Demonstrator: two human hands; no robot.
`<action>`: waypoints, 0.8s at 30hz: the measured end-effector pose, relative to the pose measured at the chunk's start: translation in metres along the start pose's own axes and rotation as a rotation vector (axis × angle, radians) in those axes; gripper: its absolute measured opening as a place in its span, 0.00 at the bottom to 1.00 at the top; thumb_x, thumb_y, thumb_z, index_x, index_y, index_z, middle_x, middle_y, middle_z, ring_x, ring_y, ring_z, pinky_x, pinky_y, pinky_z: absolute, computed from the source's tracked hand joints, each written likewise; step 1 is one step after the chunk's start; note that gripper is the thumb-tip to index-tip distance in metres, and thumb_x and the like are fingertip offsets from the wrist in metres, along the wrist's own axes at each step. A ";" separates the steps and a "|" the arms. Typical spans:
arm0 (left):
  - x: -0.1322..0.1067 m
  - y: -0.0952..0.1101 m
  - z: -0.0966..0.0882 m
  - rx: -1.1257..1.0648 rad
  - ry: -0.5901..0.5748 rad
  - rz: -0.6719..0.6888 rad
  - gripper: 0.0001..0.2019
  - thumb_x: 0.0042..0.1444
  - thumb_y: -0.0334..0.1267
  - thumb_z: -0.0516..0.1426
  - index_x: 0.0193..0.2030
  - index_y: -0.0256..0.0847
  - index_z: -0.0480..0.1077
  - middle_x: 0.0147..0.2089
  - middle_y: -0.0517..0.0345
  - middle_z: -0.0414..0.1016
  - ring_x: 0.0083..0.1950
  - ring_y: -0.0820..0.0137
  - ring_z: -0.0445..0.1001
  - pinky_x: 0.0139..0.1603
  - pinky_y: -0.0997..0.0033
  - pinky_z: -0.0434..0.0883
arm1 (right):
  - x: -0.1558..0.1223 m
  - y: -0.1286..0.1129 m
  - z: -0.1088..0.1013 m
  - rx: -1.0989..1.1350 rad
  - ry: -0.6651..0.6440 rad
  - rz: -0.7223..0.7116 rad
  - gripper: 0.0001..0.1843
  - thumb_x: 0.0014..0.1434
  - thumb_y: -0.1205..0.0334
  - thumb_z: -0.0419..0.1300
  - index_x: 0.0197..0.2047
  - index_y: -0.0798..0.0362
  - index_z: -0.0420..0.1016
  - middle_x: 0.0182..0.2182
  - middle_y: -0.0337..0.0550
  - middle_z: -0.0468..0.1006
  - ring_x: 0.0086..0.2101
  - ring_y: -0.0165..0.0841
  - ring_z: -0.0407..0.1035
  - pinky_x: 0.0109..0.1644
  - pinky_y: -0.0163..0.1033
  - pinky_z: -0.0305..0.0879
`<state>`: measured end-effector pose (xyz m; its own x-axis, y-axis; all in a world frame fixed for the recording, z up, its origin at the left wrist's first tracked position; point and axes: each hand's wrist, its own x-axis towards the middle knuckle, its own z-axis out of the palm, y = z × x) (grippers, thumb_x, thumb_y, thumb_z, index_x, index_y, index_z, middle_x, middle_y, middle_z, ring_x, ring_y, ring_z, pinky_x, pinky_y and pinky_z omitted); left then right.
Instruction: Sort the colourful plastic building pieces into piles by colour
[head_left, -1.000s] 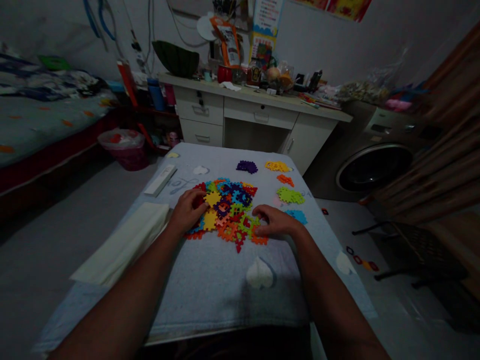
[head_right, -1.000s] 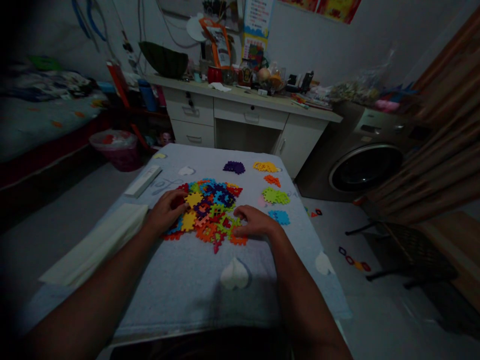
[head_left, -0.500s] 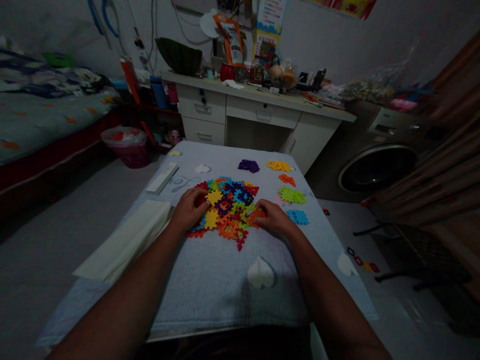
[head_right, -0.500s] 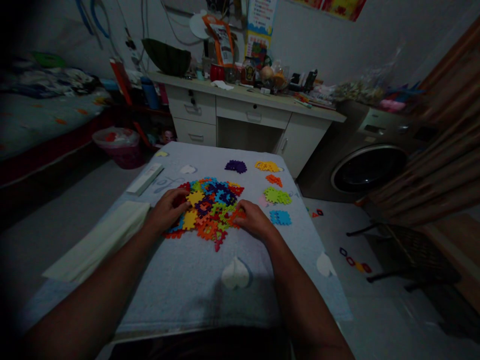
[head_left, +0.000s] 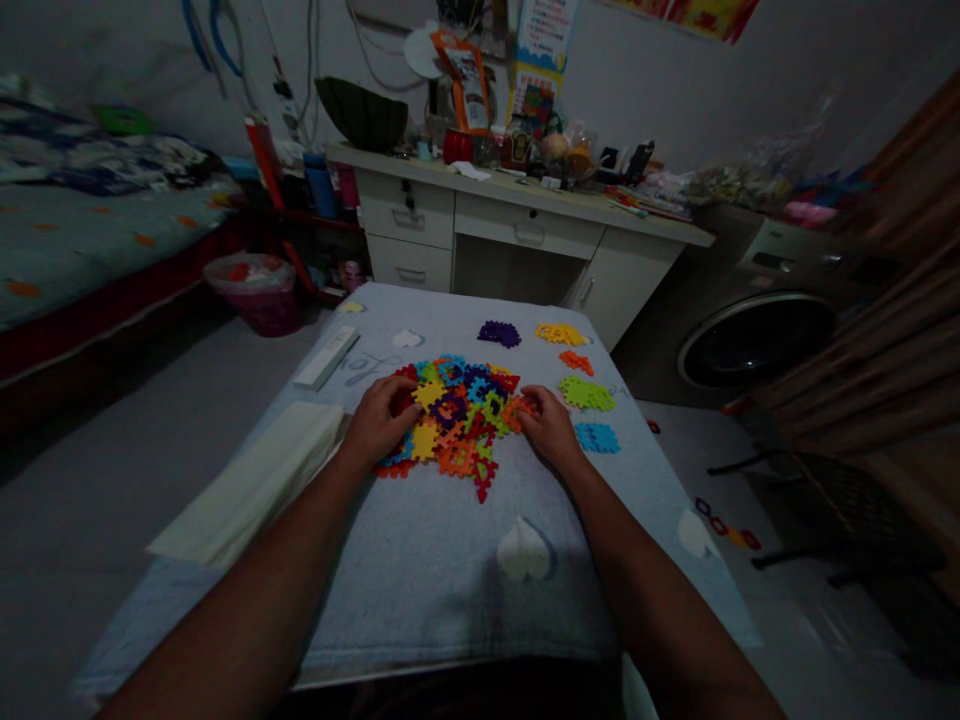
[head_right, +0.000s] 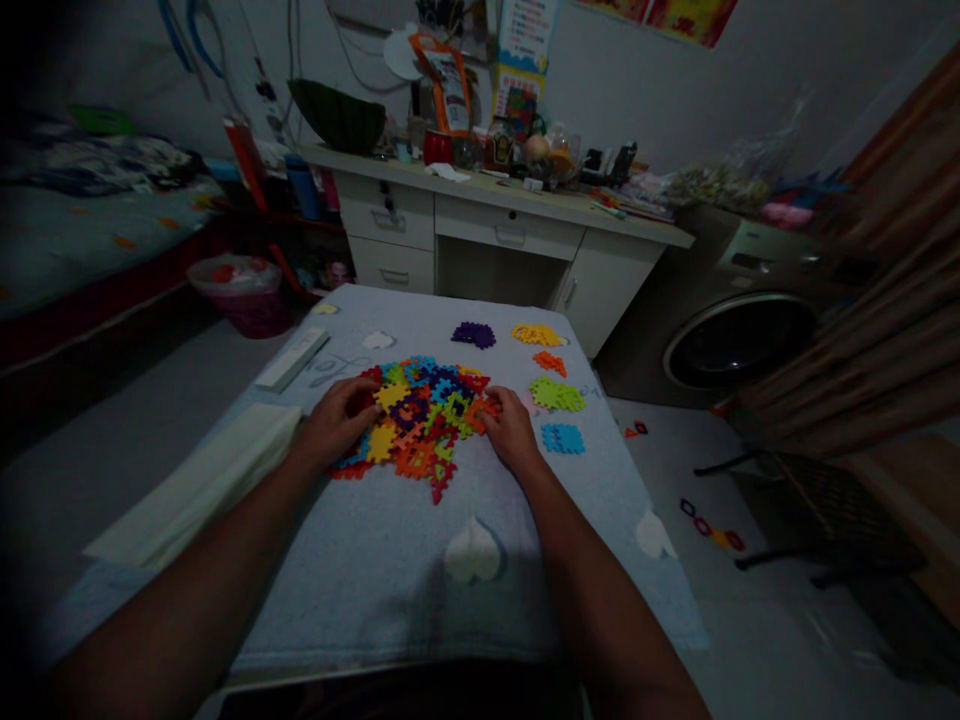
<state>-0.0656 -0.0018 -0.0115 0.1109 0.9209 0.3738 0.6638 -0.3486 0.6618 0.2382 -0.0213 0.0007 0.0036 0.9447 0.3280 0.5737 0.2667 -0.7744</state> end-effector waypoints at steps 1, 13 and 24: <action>0.000 0.001 0.000 0.017 0.008 0.013 0.18 0.55 0.46 0.55 0.50 0.42 0.70 0.54 0.50 0.71 0.56 0.58 0.70 0.60 0.55 0.66 | 0.000 -0.001 -0.001 -0.001 -0.004 -0.001 0.15 0.51 0.63 0.58 0.44 0.53 0.73 0.39 0.44 0.76 0.37 0.35 0.69 0.44 0.41 0.67; -0.001 0.006 0.000 0.157 0.048 0.141 0.16 0.55 0.43 0.54 0.48 0.41 0.72 0.54 0.47 0.72 0.58 0.54 0.69 0.61 0.51 0.65 | 0.038 0.001 -0.054 0.100 0.066 0.142 0.09 0.46 0.58 0.62 0.31 0.52 0.72 0.25 0.36 0.72 0.25 0.29 0.62 0.31 0.35 0.59; 0.001 0.001 0.002 0.139 0.032 0.125 0.15 0.55 0.43 0.54 0.47 0.42 0.71 0.53 0.48 0.72 0.57 0.55 0.69 0.61 0.51 0.65 | 0.119 0.058 -0.077 -0.387 0.316 0.250 0.05 0.44 0.70 0.60 0.24 0.52 0.67 0.28 0.41 0.74 0.32 0.34 0.66 0.40 0.39 0.62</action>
<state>-0.0630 -0.0013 -0.0116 0.1767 0.8652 0.4693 0.7422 -0.4302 0.5138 0.3348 0.0916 0.0363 0.3898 0.8509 0.3523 0.7825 -0.1044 -0.6138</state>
